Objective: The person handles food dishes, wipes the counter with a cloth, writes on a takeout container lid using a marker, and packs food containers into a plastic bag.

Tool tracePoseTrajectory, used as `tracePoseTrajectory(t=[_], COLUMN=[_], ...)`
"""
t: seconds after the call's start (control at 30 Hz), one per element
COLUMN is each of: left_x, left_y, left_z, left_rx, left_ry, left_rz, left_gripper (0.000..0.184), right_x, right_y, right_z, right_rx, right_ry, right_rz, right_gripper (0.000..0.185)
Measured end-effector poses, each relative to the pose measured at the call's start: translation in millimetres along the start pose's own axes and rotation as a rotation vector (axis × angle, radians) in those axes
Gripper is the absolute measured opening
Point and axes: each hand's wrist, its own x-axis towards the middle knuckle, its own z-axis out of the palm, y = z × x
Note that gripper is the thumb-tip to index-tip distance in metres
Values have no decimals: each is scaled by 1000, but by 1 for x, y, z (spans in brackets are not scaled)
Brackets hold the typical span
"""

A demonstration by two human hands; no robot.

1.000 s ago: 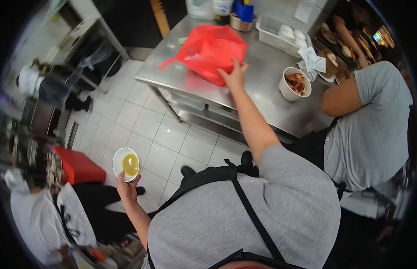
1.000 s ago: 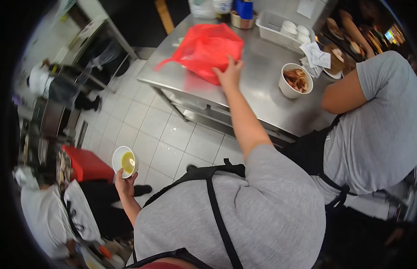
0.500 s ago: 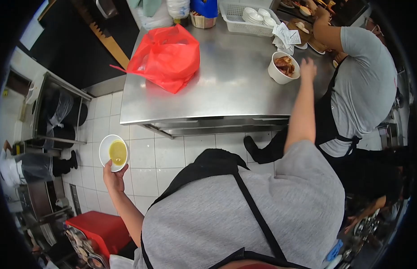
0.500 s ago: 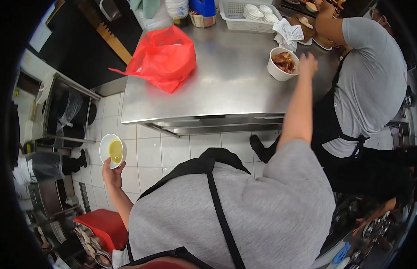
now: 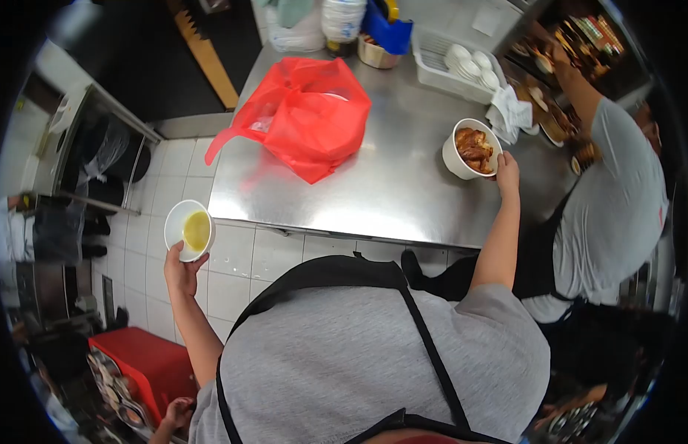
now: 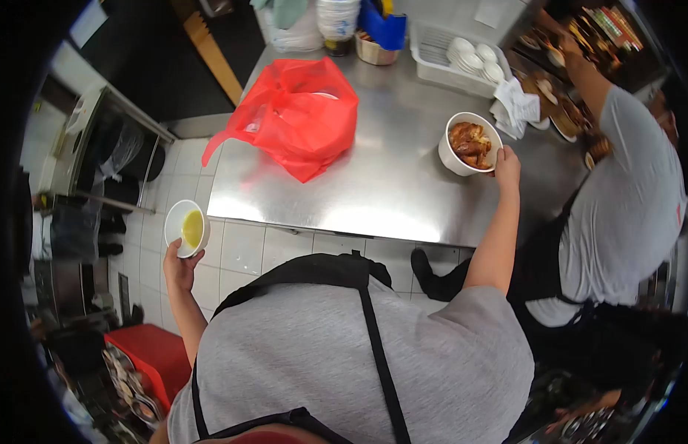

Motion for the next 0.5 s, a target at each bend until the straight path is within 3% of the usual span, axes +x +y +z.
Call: tracePoseTrajectory(t=[0.1,0.23,0.33,0.4,0.47,0.5], left_x=[4,3,6,12,22,29], left_y=[6,14,30,36,44,47], left_z=[2,0,-9,-28,-45,-57], left_rx=[-19,-55,-79,-112,-95,-107], left_ry=[34,59,116,156,120,139], left_rz=[7,15,20,17,20,30], left_gripper=[45,46,48,48,49,49], right_x=[10,40,49,47,24,51], right_y=[-62,-87,-86,-99,-140,-109], right_z=[38,114,157,152,133,132], right_rx=[95,172,277,494,332,278], right_ry=[-173,-344,-478,-722,-760,-757], right_rz=[-87,-183,-69,76,170,139], right_gripper=[27,24,27,29,31,37])
